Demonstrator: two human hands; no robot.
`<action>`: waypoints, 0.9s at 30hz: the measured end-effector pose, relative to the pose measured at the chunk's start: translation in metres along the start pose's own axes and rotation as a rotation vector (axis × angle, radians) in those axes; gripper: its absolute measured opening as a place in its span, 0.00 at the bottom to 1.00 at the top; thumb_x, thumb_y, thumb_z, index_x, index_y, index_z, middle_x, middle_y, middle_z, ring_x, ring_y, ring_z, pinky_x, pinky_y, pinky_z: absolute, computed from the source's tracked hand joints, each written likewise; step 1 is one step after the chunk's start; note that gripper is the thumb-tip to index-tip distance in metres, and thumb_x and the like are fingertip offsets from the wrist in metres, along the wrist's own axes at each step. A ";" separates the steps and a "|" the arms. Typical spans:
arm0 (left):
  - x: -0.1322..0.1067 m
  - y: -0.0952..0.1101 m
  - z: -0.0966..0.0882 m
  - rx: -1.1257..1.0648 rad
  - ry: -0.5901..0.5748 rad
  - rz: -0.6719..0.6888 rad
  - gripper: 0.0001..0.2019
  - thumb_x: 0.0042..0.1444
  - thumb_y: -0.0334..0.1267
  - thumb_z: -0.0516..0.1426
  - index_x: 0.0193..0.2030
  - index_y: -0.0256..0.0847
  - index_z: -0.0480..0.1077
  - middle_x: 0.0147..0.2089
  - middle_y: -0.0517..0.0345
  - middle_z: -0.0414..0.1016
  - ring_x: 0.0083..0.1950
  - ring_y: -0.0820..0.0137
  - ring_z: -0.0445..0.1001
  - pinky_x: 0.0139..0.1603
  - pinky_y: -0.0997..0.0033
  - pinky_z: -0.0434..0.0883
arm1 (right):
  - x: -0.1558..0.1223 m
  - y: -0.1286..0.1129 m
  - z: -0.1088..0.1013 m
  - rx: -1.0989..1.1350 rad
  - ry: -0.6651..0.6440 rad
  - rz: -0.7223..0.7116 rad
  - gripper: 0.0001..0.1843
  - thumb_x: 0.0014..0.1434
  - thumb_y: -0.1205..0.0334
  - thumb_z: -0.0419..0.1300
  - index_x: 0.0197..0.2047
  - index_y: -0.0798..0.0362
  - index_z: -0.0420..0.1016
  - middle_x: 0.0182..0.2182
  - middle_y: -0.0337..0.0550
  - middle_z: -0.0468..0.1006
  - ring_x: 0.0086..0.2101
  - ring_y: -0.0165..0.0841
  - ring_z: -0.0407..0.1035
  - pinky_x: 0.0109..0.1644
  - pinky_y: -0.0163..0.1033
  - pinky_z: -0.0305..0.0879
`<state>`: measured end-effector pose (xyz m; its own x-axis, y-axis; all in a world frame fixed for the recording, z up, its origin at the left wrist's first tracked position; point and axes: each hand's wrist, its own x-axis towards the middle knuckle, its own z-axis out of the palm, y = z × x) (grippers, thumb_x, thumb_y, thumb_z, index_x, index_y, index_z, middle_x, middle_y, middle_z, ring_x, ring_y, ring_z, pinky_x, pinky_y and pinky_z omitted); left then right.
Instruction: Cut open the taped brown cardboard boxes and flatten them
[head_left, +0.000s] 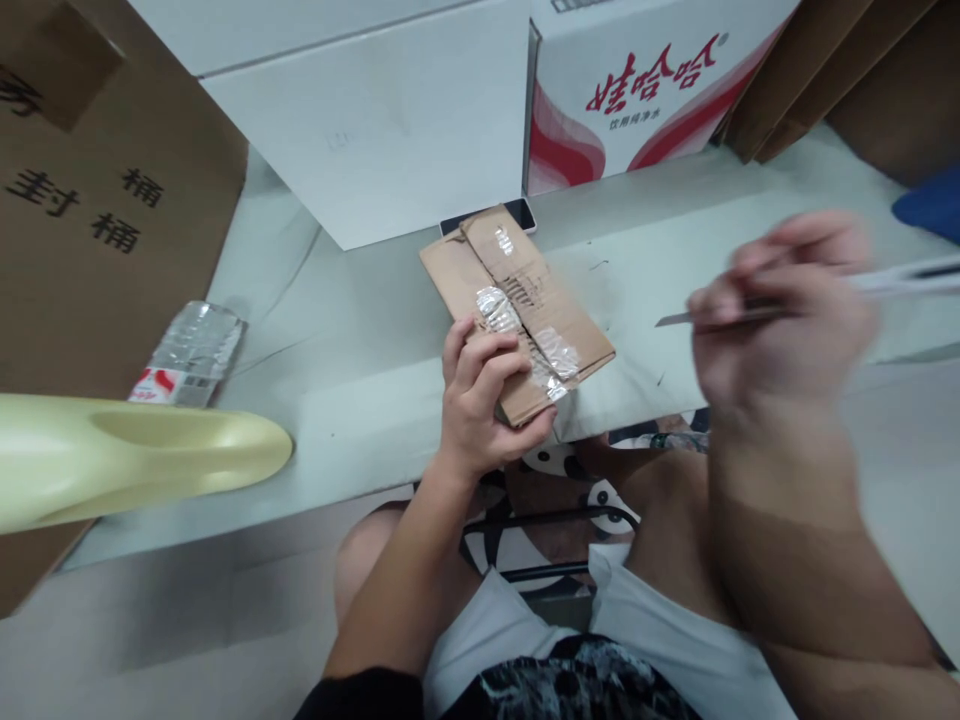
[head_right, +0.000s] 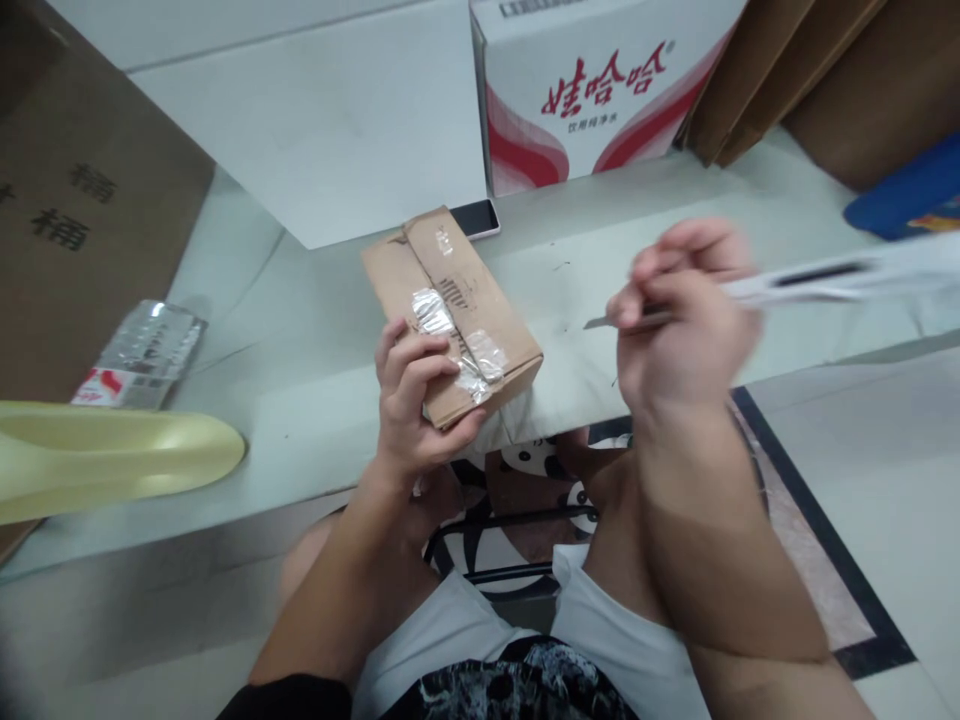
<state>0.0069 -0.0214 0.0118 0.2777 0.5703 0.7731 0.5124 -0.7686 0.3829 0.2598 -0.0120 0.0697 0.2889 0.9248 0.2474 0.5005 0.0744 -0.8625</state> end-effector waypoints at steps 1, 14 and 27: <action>0.000 0.000 -0.001 0.009 -0.010 -0.001 0.21 0.55 0.53 0.62 0.51 0.49 0.65 0.52 0.53 0.75 0.56 0.56 0.76 0.72 0.36 0.63 | 0.003 0.006 0.009 -0.011 0.028 0.062 0.18 0.68 0.60 0.47 0.58 0.48 0.68 0.42 0.47 0.75 0.30 0.32 0.69 0.32 0.40 0.69; -0.014 -0.019 -0.006 -0.292 -0.004 -0.300 0.40 0.57 0.60 0.62 0.72 0.53 0.55 0.73 0.45 0.60 0.82 0.48 0.44 0.80 0.37 0.47 | 0.007 0.058 0.058 -0.690 -0.182 0.053 0.26 0.60 0.59 0.55 0.62 0.53 0.70 0.55 0.61 0.73 0.57 0.56 0.65 0.60 0.61 0.60; 0.008 -0.008 -0.017 -0.788 0.434 -0.714 0.26 0.58 0.59 0.62 0.60 0.50 0.73 0.68 0.55 0.72 0.74 0.54 0.65 0.75 0.55 0.63 | -0.010 0.031 0.073 -0.167 -0.583 0.115 0.06 0.62 0.59 0.56 0.34 0.49 0.66 0.29 0.42 0.80 0.29 0.36 0.74 0.38 0.42 0.64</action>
<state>-0.0088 -0.0154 0.0237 -0.2533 0.9187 0.3030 -0.2532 -0.3653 0.8958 0.2131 0.0078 0.0083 -0.1217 0.9787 -0.1654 0.6271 -0.0534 -0.7771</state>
